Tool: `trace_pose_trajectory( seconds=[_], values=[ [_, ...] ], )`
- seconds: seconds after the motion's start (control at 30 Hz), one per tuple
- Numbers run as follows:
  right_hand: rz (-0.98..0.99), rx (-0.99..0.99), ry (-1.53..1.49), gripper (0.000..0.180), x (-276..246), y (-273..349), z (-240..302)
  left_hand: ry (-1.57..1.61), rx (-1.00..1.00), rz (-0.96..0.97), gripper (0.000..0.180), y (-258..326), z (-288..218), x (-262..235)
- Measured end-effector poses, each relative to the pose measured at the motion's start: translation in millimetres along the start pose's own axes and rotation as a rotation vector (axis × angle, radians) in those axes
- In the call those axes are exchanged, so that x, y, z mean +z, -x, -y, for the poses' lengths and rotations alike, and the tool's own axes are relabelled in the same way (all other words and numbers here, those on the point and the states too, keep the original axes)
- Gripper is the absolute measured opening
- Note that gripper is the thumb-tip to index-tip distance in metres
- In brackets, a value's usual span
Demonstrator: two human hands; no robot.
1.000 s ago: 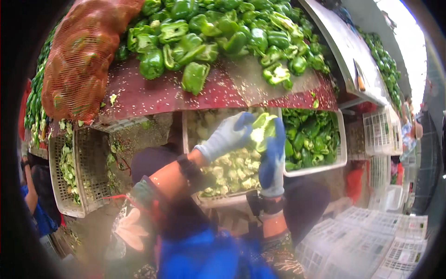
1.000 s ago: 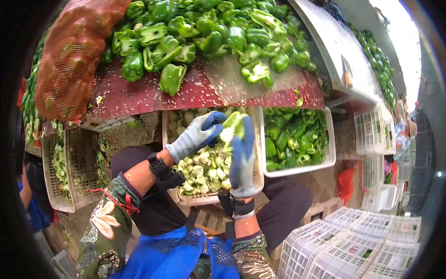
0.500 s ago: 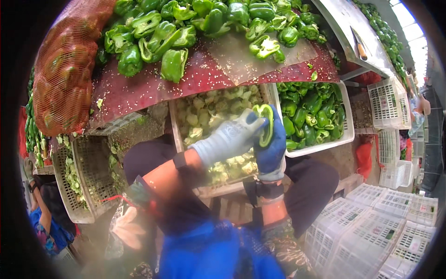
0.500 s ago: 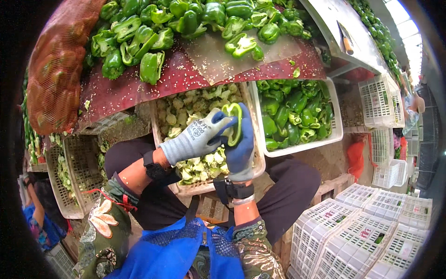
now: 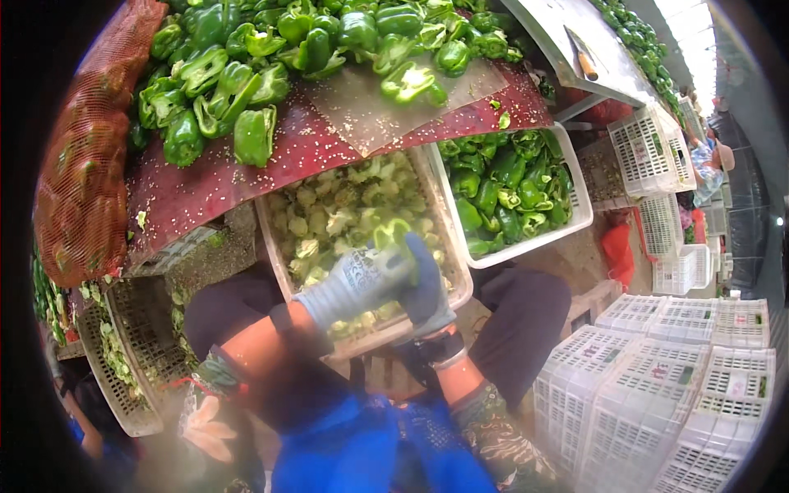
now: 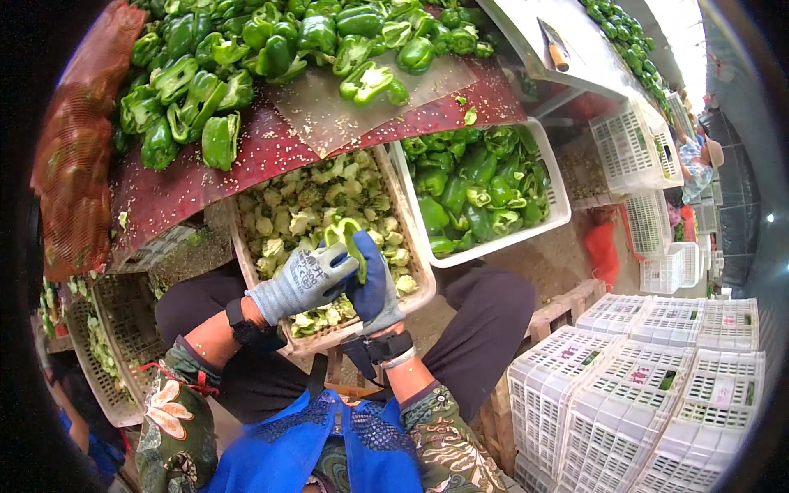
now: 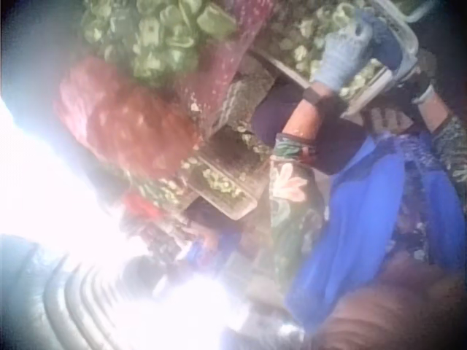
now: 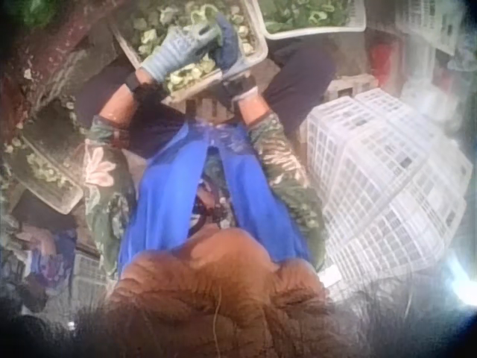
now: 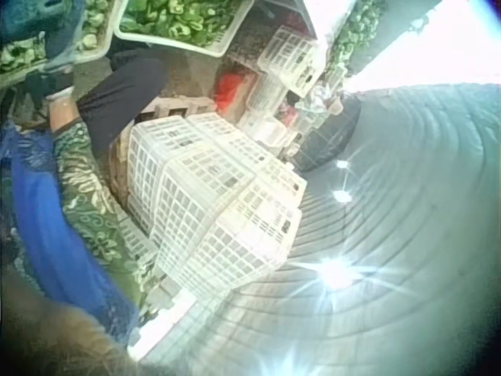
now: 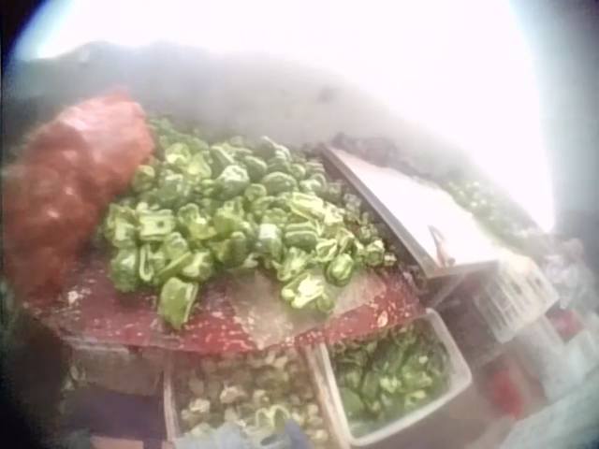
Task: Seeding and chopping green bell peppers into containers.
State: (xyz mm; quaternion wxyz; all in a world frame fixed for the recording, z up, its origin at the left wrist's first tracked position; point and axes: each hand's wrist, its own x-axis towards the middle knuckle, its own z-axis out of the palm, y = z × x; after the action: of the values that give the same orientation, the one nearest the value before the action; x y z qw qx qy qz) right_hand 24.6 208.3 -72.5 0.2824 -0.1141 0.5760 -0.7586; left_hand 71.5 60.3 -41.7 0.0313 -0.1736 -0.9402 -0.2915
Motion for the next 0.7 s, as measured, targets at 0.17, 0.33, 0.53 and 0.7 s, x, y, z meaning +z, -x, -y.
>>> trace_pose_trajectory(
  seconds=[0.17, 0.33, 0.53, 0.7],
  values=[
    [-0.139, 0.182, -0.547, 0.042, 6.3, -16.1, 7.2, 0.426, -0.272, -0.526, 0.022, -26.7, 19.9, 0.3],
    [-0.48, -0.272, 0.455, 0.072, -76.6, -81.5, 66.0, 0.207, -0.397, -0.261, 0.021, 0.3, 44.1, -40.6],
    [-0.341, -0.548, 1.267, 0.056, -122.1, -172.4, 64.2, 0.014, -0.421, -0.246, 0.036, -9.7, 35.3, -35.7],
    [-0.285, -0.366, 0.961, 0.053, -6.5, -260.5, 78.8, 0.037, -0.438, -0.287, 0.031, -9.9, 34.0, -55.5]
  ],
)
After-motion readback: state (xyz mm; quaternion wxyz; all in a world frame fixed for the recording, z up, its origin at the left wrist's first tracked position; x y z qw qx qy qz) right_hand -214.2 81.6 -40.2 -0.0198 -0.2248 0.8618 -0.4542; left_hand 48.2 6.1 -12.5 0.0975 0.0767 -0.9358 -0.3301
